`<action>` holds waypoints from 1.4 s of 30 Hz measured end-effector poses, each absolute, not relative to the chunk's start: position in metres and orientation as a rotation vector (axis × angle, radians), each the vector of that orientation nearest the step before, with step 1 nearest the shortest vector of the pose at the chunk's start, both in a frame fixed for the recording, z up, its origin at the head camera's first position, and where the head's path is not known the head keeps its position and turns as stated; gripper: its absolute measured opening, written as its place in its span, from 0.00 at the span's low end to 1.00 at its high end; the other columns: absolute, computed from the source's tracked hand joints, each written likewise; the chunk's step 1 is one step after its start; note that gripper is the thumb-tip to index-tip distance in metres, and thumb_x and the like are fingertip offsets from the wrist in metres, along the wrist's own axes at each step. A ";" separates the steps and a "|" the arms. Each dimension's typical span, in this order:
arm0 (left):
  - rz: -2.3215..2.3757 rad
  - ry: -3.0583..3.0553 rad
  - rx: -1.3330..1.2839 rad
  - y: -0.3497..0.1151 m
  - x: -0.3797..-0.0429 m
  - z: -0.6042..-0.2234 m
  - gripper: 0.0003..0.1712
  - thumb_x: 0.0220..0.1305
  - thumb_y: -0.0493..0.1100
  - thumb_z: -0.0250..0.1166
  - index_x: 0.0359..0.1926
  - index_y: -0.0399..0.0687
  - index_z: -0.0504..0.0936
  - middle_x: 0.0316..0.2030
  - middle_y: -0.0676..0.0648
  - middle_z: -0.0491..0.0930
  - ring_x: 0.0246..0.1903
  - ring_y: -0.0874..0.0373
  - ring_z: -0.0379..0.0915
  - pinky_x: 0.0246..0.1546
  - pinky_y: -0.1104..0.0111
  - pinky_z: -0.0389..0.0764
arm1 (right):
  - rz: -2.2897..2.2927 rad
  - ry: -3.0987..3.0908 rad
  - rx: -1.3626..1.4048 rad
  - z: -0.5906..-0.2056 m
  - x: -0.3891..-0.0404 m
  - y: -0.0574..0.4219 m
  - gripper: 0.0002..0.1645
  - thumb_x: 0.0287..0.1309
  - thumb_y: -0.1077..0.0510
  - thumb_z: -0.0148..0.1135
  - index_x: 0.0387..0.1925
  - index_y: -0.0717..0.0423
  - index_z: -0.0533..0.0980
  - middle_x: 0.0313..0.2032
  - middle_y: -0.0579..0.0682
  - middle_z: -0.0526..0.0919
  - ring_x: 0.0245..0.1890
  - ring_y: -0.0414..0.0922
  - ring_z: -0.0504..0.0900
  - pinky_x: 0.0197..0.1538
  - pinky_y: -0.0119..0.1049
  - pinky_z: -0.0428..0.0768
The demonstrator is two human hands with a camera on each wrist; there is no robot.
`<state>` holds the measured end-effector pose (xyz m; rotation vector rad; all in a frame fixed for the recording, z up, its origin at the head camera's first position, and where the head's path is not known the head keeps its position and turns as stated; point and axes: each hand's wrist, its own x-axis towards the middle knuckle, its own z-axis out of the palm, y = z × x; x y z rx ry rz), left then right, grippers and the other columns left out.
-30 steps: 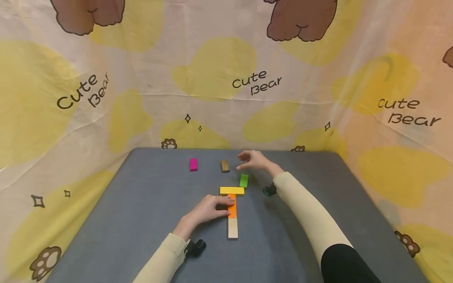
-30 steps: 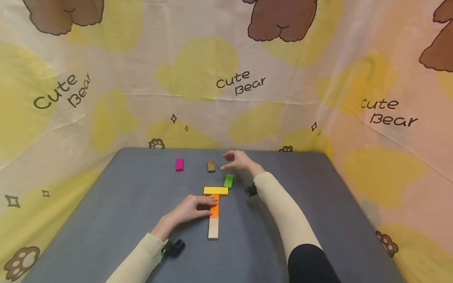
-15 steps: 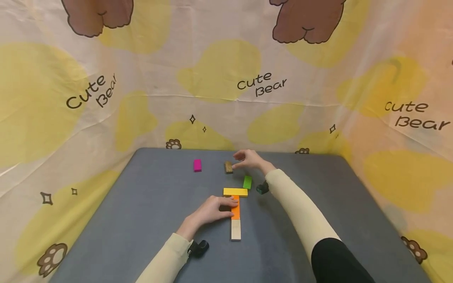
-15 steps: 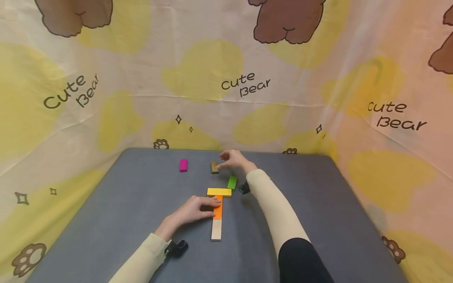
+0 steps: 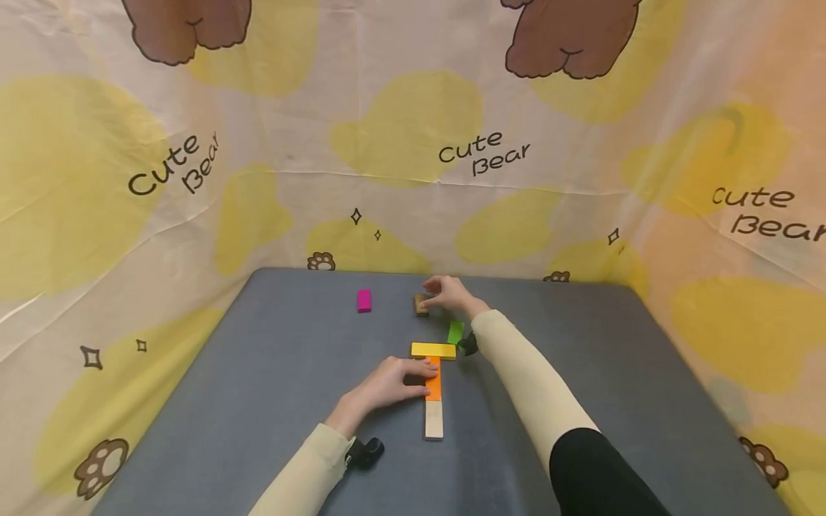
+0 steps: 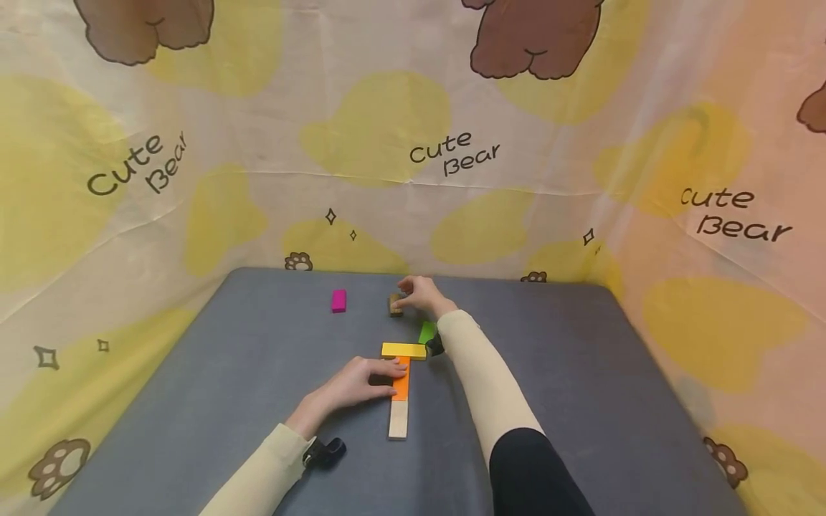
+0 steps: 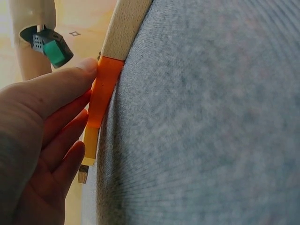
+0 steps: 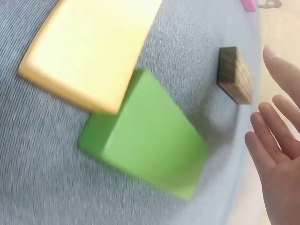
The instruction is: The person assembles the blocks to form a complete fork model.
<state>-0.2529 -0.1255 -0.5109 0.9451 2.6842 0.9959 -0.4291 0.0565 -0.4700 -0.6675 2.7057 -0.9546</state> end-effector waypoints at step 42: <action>1.022 2.660 0.942 -0.126 -0.253 -0.512 0.21 0.61 0.50 0.67 0.56 0.60 0.81 0.56 0.58 0.81 0.63 0.65 0.72 0.65 0.61 0.74 | -0.877 2.742 -0.626 -0.488 -0.418 0.052 0.40 0.49 0.57 0.74 0.64 0.55 0.70 0.65 0.54 0.74 0.66 0.51 0.72 0.70 0.46 0.70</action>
